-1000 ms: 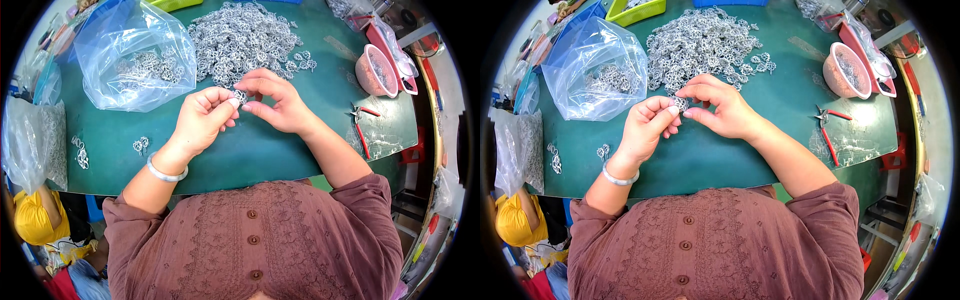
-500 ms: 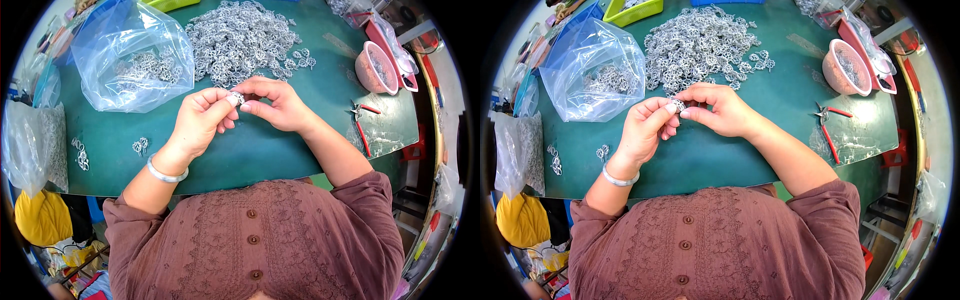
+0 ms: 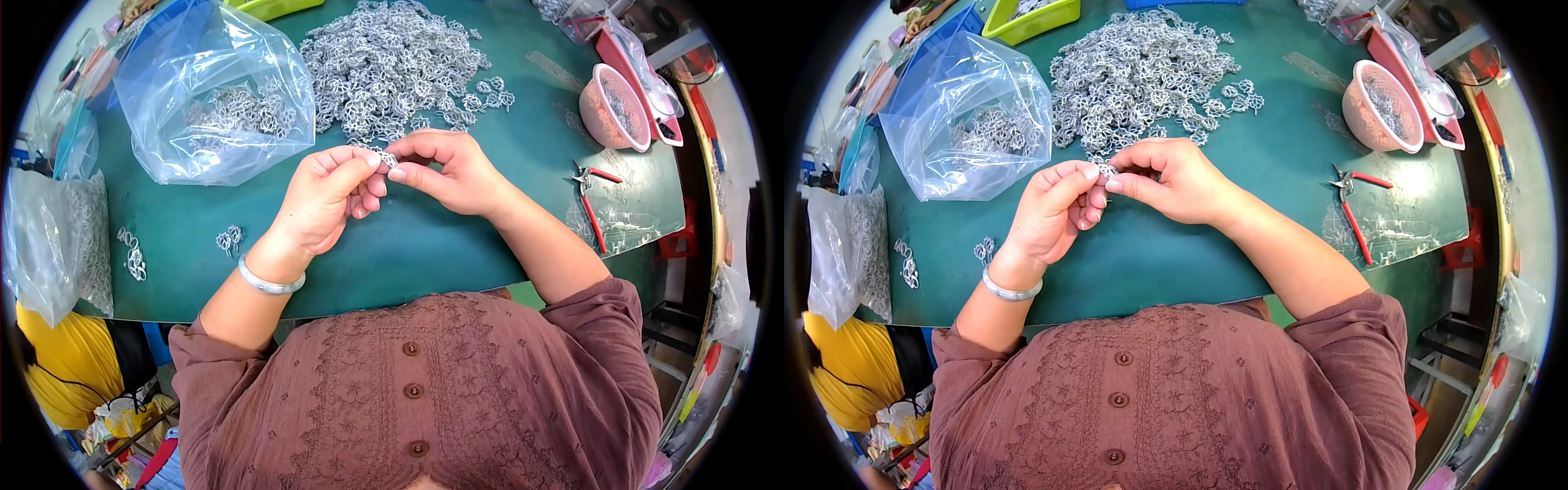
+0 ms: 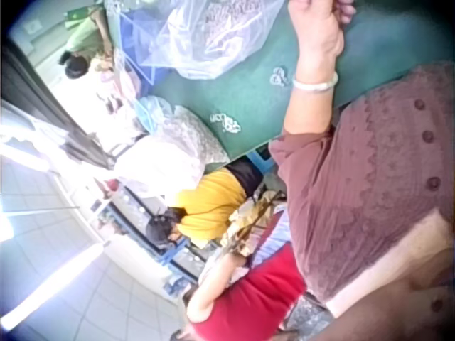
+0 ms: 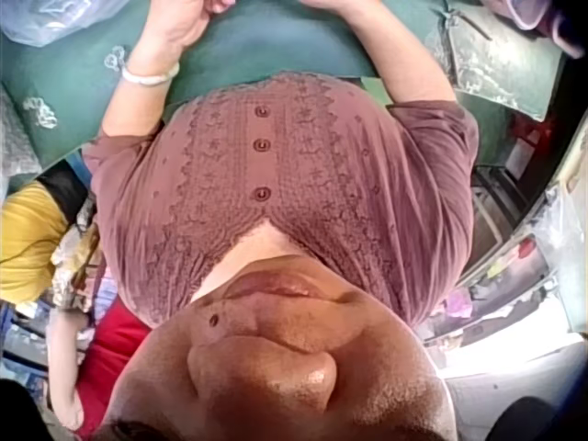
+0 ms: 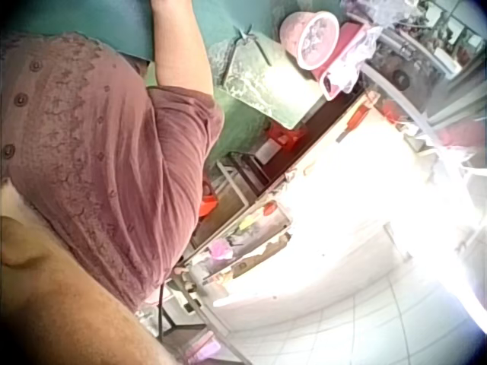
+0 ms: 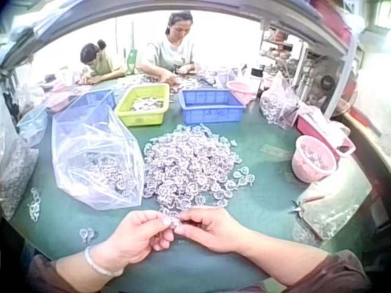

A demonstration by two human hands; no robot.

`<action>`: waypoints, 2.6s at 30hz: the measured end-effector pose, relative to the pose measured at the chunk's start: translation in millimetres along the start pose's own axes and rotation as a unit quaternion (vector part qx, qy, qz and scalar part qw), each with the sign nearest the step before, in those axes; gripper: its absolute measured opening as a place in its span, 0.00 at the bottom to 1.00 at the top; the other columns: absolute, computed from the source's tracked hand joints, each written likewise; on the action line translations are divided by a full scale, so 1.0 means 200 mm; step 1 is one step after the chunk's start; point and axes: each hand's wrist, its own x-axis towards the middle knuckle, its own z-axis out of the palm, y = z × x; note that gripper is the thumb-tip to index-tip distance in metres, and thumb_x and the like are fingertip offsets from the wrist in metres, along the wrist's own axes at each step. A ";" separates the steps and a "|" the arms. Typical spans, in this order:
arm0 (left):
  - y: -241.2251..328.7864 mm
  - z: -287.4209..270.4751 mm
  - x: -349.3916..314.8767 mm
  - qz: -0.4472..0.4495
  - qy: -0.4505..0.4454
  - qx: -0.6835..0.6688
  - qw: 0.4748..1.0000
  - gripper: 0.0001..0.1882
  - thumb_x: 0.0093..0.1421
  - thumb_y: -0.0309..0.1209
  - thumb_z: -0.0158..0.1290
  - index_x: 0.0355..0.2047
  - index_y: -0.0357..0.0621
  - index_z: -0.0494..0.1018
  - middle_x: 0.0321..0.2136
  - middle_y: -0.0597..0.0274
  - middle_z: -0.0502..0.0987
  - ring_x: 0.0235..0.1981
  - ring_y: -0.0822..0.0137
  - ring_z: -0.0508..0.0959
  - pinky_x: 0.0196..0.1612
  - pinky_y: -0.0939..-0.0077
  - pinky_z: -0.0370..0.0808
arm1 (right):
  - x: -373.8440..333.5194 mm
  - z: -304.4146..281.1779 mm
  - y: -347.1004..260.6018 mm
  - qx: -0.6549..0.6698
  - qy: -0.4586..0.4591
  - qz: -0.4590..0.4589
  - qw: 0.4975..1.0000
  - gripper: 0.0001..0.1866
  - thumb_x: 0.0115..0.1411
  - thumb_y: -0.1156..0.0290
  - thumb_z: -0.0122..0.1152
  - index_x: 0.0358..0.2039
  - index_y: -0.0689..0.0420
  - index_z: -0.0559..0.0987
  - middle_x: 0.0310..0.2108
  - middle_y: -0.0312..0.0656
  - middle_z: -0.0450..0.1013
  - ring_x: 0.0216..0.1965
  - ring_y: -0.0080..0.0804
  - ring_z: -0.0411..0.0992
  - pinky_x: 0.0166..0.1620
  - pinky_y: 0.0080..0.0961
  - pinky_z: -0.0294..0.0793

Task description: The person picks up individual small metal flower-shaped links from a large pile and connects them to one another by hand at a workspace.

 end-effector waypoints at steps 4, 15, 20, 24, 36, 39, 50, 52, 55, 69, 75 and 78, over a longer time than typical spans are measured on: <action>0.00 0.00 0.00 0.004 -0.008 -0.008 1.000 0.07 0.56 0.31 0.47 0.26 0.42 0.72 0.18 0.67 0.72 0.17 0.78 0.70 0.19 0.89 0.64 | 0.00 0.00 0.00 0.020 0.008 0.003 1.000 0.10 0.51 0.71 0.59 0.33 0.62 0.75 0.26 0.40 0.72 0.27 0.21 0.70 0.31 0.17 0.70; 0.00 0.01 0.00 0.005 -0.008 -0.021 1.000 0.09 0.58 0.32 0.45 0.27 0.41 0.71 0.18 0.67 0.72 0.17 0.77 0.69 0.20 0.87 0.65 | 0.00 0.00 0.01 -0.043 0.039 -0.032 0.998 0.11 0.47 0.72 0.62 0.32 0.61 0.75 0.23 0.38 0.70 0.24 0.21 0.68 0.28 0.17 0.69; -0.02 0.00 0.00 0.026 -0.002 0.008 1.000 0.07 0.57 0.31 0.47 0.27 0.42 0.70 0.19 0.68 0.72 0.17 0.79 0.69 0.20 0.89 0.65 | 0.00 -0.01 -0.01 -0.083 0.044 -0.056 0.994 0.12 0.45 0.75 0.63 0.32 0.61 0.74 0.23 0.37 0.69 0.24 0.22 0.67 0.27 0.17 0.68; -0.02 0.00 0.01 0.040 0.000 0.027 0.999 0.05 0.57 0.31 0.47 0.28 0.43 0.70 0.19 0.68 0.72 0.17 0.79 0.70 0.20 0.90 0.65 | 0.01 0.00 0.00 -0.104 0.071 -0.101 0.987 0.14 0.43 0.79 0.63 0.32 0.61 0.74 0.25 0.38 0.68 0.25 0.22 0.67 0.26 0.17 0.67; -0.05 0.01 0.02 0.141 0.022 0.067 0.988 0.08 0.57 0.28 0.47 0.35 0.38 0.69 0.25 0.61 0.74 0.23 0.74 0.74 0.25 0.85 0.71 | 0.02 -0.01 -0.03 -0.133 0.107 -0.145 0.975 0.09 0.44 0.80 0.59 0.30 0.58 0.75 0.26 0.38 0.69 0.27 0.30 0.70 0.29 0.20 0.70; -0.05 0.00 0.02 0.149 0.012 0.059 0.987 0.08 0.58 0.27 0.45 0.36 0.37 0.69 0.26 0.60 0.75 0.25 0.73 0.75 0.27 0.83 0.72 | 0.02 -0.01 -0.03 -0.143 0.111 -0.161 0.970 0.09 0.45 0.80 0.58 0.29 0.59 0.75 0.26 0.38 0.69 0.27 0.30 0.70 0.29 0.20 0.70; -0.05 0.00 0.02 0.146 0.013 0.036 0.989 0.08 0.57 0.26 0.47 0.35 0.37 0.70 0.26 0.59 0.74 0.26 0.72 0.75 0.28 0.81 0.73 | 0.02 -0.01 -0.02 -0.136 0.118 -0.165 0.970 0.07 0.47 0.80 0.57 0.29 0.59 0.75 0.25 0.40 0.70 0.25 0.29 0.70 0.27 0.20 0.69; -0.05 0.00 0.02 0.148 0.013 0.037 0.988 0.08 0.57 0.26 0.47 0.35 0.37 0.70 0.27 0.59 0.74 0.26 0.72 0.75 0.29 0.81 0.73 | 0.02 -0.01 -0.03 -0.137 0.118 -0.164 0.970 0.07 0.47 0.80 0.56 0.29 0.59 0.75 0.25 0.40 0.70 0.25 0.29 0.70 0.27 0.20 0.69; -0.05 0.01 0.02 0.151 0.012 0.045 0.987 0.08 0.58 0.26 0.45 0.36 0.37 0.70 0.27 0.59 0.74 0.26 0.72 0.75 0.29 0.82 0.73 | 0.01 -0.02 -0.03 -0.134 0.090 -0.141 0.977 0.09 0.48 0.82 0.54 0.32 0.62 0.75 0.27 0.42 0.70 0.28 0.29 0.70 0.30 0.20 0.68; -0.05 0.00 0.02 0.150 0.010 0.044 0.988 0.09 0.58 0.25 0.44 0.39 0.36 0.68 0.29 0.59 0.74 0.29 0.72 0.76 0.33 0.82 0.74 | 0.00 -0.02 -0.04 -0.131 0.094 -0.115 0.980 0.12 0.49 0.82 0.54 0.36 0.61 0.74 0.28 0.41 0.71 0.29 0.26 0.70 0.32 0.19 0.70; -0.05 0.01 0.04 0.156 0.016 0.011 0.988 0.12 0.56 0.22 0.45 0.42 0.36 0.67 0.30 0.60 0.73 0.29 0.72 0.74 0.36 0.80 0.74 | 0.00 -0.01 -0.03 -0.108 0.108 -0.116 0.981 0.18 0.48 0.82 0.55 0.42 0.60 0.71 0.28 0.39 0.71 0.29 0.24 0.71 0.34 0.19 0.71; -0.05 0.01 0.04 0.165 0.009 0.003 0.986 0.13 0.56 0.21 0.45 0.43 0.35 0.66 0.32 0.60 0.73 0.31 0.72 0.74 0.37 0.79 0.74 | 0.01 0.01 -0.02 -0.122 0.137 -0.151 0.971 0.18 0.44 0.82 0.58 0.39 0.60 0.72 0.23 0.38 0.69 0.22 0.24 0.68 0.26 0.18 0.69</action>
